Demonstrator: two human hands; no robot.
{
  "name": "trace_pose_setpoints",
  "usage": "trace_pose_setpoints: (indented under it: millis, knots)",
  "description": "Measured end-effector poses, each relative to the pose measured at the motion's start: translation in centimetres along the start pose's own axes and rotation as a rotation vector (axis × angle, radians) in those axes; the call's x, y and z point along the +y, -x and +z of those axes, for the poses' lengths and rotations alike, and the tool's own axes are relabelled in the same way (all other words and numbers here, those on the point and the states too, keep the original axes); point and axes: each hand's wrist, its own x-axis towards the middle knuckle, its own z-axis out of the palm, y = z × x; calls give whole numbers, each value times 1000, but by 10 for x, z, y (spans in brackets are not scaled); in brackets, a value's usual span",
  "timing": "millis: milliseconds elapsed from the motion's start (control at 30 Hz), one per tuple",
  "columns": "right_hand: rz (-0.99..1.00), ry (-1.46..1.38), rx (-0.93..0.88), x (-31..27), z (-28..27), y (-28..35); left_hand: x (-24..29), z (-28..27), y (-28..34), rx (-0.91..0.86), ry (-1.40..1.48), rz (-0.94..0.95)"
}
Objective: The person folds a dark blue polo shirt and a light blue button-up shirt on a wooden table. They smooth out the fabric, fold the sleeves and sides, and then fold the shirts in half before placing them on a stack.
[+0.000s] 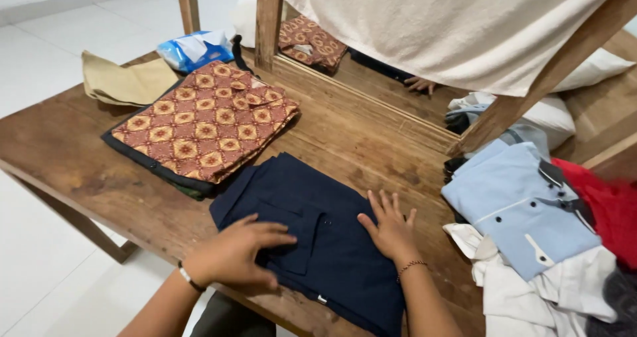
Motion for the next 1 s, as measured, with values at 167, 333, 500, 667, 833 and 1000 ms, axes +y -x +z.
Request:
trace_pose_setpoints:
  millis: [167, 333, 500, 667, 833, 1000]
  knots:
    - [24, 86, -73, 4, 13, -5, -6, 14, 9, 82, -78, -65]
    - [22, 43, -55, 6, 12, -2, -11, 26, 1, 324, 32, -252]
    - [-11, -29, -103, 1, -5, 8, -83, 48, -5, 715, 347, -618]
    - [141, -395, 45, 48, 10, -14, -36, 13, -16, 579, 160, -815]
    - [237, -1102, 409, 139, 33, -38, 13, -18, -65, 634, -259, -3]
    - [45, -891, 362, 141, 49, -38, -14, 8, -154, 291, -249, -87]
